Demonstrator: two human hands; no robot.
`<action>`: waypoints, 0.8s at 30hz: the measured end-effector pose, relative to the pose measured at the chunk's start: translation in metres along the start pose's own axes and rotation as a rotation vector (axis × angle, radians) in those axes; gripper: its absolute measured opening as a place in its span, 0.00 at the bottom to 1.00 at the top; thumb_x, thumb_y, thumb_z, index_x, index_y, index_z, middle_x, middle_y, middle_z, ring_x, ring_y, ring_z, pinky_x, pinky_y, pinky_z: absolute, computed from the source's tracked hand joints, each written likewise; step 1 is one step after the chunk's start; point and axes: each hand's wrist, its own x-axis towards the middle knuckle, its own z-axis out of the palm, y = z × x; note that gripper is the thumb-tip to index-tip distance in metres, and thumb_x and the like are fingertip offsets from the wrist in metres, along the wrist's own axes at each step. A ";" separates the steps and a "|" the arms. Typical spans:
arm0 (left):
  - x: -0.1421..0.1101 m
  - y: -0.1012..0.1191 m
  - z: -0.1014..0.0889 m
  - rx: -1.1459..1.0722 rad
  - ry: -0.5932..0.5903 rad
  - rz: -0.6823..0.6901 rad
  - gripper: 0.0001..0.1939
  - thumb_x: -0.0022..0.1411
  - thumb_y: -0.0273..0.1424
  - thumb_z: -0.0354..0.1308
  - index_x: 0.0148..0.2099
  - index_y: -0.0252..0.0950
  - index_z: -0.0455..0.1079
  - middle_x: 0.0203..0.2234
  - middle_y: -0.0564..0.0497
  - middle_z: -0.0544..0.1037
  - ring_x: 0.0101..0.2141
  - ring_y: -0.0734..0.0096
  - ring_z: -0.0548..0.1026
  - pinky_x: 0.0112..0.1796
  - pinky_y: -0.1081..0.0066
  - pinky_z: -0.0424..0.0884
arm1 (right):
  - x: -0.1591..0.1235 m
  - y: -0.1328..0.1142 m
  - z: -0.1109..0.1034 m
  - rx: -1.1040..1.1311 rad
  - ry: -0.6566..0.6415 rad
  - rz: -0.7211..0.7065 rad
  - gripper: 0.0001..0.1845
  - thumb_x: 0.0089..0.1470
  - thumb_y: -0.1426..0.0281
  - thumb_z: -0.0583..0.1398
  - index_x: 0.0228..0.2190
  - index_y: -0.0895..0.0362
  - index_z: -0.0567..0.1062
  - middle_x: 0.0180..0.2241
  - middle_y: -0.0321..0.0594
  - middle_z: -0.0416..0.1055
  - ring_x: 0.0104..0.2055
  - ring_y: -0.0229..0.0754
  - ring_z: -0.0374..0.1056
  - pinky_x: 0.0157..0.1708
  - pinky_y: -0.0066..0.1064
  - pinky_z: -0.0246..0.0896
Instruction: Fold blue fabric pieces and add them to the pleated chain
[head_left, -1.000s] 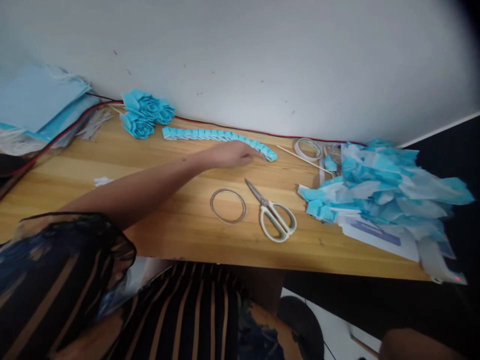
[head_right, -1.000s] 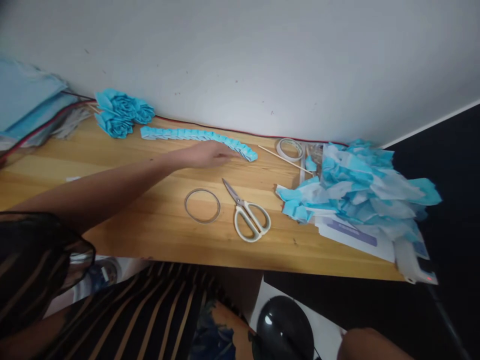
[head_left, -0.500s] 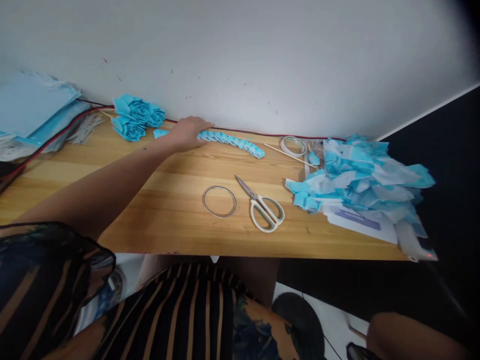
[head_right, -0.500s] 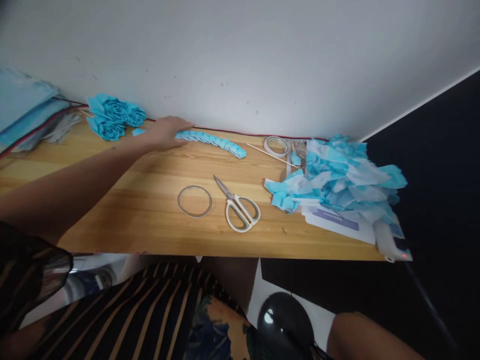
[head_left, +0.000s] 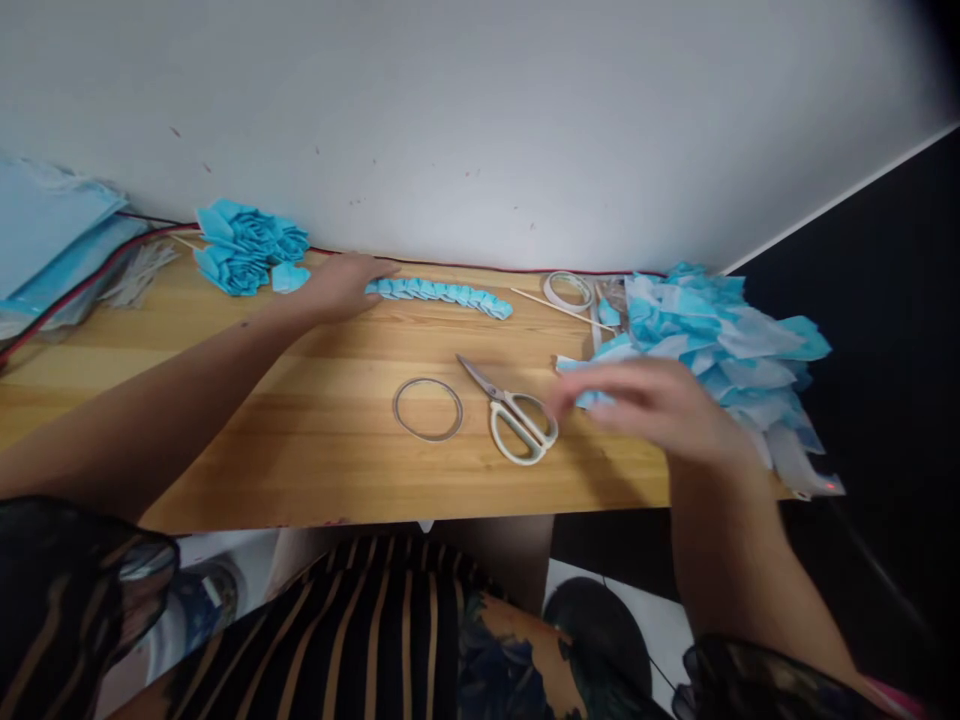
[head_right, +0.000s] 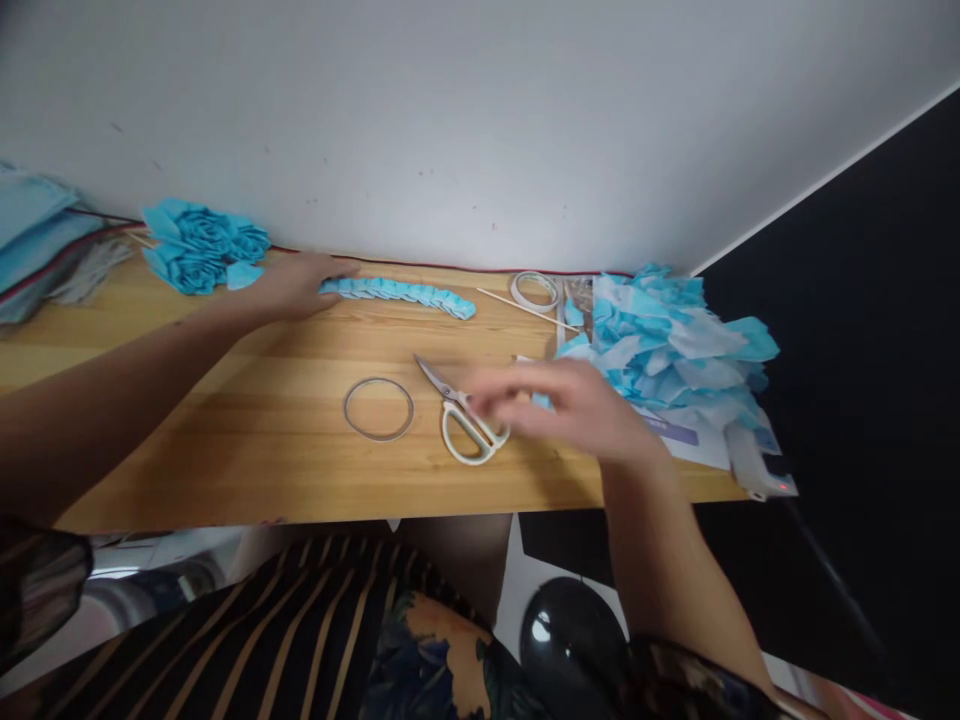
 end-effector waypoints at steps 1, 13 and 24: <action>-0.004 0.001 -0.001 0.001 0.001 0.007 0.31 0.68 0.34 0.48 0.72 0.38 0.62 0.67 0.47 0.70 0.63 0.55 0.69 0.62 0.63 0.63 | 0.009 0.009 0.003 0.002 0.026 0.024 0.16 0.67 0.58 0.58 0.52 0.41 0.79 0.48 0.33 0.82 0.50 0.45 0.77 0.48 0.38 0.74; -0.023 0.006 0.007 -0.042 0.048 0.046 0.30 0.67 0.34 0.49 0.69 0.36 0.66 0.63 0.43 0.74 0.61 0.54 0.72 0.61 0.61 0.65 | 0.122 0.078 0.050 -0.451 0.080 0.074 0.32 0.58 0.64 0.66 0.62 0.57 0.71 0.57 0.53 0.77 0.56 0.61 0.73 0.57 0.51 0.67; -0.076 -0.019 0.006 -0.006 0.038 0.019 0.28 0.66 0.32 0.48 0.67 0.36 0.68 0.57 0.40 0.78 0.57 0.50 0.74 0.55 0.56 0.70 | 0.144 0.056 0.070 -0.362 0.023 -0.071 0.30 0.58 0.71 0.66 0.61 0.52 0.73 0.60 0.46 0.75 0.61 0.57 0.71 0.61 0.50 0.65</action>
